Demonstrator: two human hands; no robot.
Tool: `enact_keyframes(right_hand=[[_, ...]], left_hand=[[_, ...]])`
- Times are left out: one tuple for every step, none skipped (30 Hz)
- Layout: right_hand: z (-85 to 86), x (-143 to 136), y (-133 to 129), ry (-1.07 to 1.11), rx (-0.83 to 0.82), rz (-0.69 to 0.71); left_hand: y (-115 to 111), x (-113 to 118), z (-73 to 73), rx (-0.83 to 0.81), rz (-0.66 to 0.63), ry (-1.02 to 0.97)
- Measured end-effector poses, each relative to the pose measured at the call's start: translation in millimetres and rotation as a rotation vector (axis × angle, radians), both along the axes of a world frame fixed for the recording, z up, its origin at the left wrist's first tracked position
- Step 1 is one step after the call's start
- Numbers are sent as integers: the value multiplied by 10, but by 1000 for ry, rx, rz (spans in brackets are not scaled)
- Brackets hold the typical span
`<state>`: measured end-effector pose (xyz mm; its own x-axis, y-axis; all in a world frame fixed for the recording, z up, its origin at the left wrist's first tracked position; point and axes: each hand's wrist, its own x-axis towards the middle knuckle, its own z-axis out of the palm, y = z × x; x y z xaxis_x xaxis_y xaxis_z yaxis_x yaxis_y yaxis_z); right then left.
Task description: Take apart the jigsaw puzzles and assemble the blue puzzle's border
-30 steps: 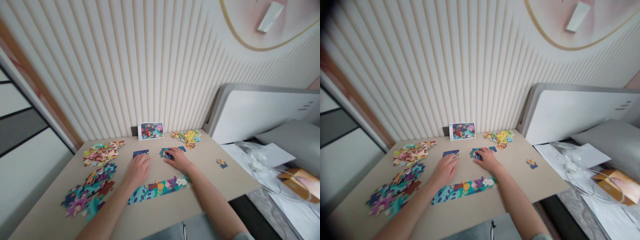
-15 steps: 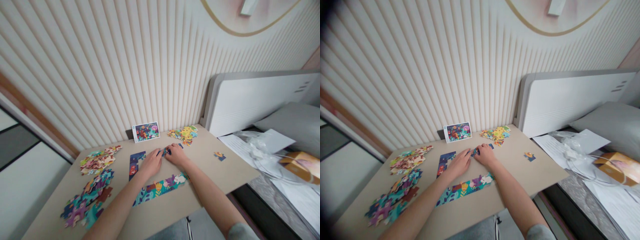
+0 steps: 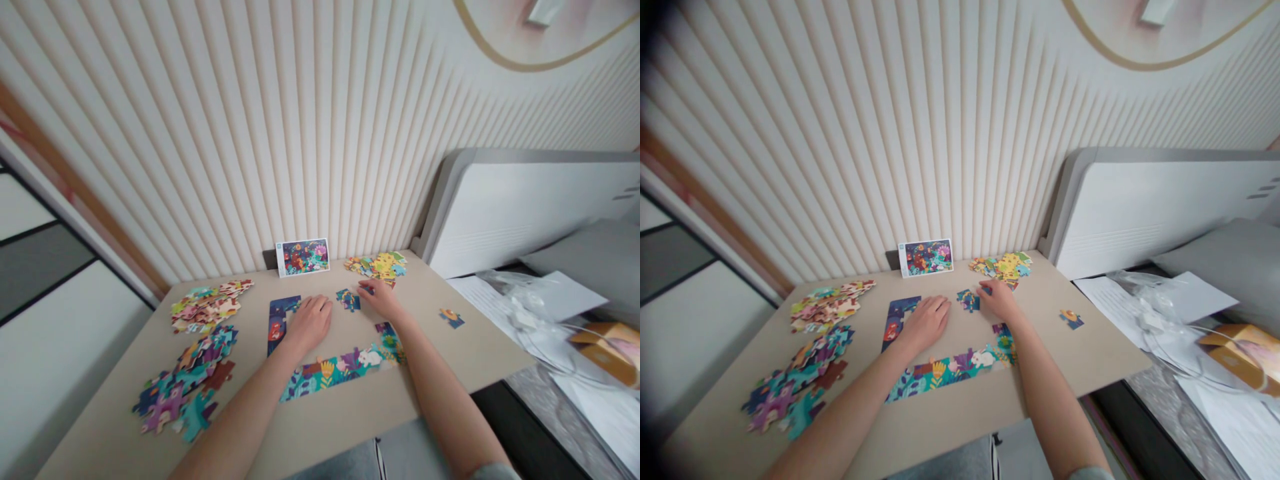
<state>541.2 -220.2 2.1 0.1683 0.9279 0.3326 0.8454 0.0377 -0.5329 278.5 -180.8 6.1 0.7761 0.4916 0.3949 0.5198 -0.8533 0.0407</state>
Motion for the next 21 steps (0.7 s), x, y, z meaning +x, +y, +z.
enact_keyframes(right_hand=[[-16,-19,-5,-36,-23,6],[-31,-55,-9,-75,-45,13],[-44,-103,-12,-111,-66,22],[-53,-158,-14,-135,-84,37],[-55,-213,-15,-140,-98,60],[-51,-263,-17,-130,-110,93],[-41,-305,-20,-106,-120,136],[-28,-336,-23,-73,-129,191],[-12,-355,-27,-33,-134,250],[5,-362,-32,10,-133,305],[21,-357,-35,55,-130,342],[35,-340,-36,96,-129,359],[47,-312,-34,134,-129,350],[57,-273,-28,165,-123,314],[63,-227,-20,192,-106,256],[66,-175,-9,218,-75,186],[67,-121,4,244,-33,112],[63,-69,17,270,14,46],[57,-23,29,295,54,-6],[49,14,39,316,78,-38],[39,40,46,334,85,-50]], left_hand=[[-5,6,-7,-7,-12,-6],[-7,9,-15,-17,-19,-13],[-8,7,-21,-28,-21,-21],[-8,2,-26,-38,-19,-31],[-6,-5,-30,-47,-15,-41],[-3,-12,-33,-54,-13,-50],[1,-19,-36,-58,-13,-55],[5,-23,-39,-61,-18,-55],[10,-26,-45,-64,-27,-51],[15,-27,-52,-67,-42,-43],[21,-25,-62,-71,-57,-33],[27,-23,-74,-76,-69,-25],[32,-21,-87,-82,-78,-17],[37,-20,-99,-89,-85,-10],[41,-20,-108,-94,-93,-4],[45,-23,-115,-98,-103,2],[48,-26,-120,-100,-111,4],[50,-31,-122,-99,-114,3],[52,-36,-123,-97,-108,-4],[54,-40,-124,-95,-93,-15],[55,-43,-125,-94,-74,-27]])
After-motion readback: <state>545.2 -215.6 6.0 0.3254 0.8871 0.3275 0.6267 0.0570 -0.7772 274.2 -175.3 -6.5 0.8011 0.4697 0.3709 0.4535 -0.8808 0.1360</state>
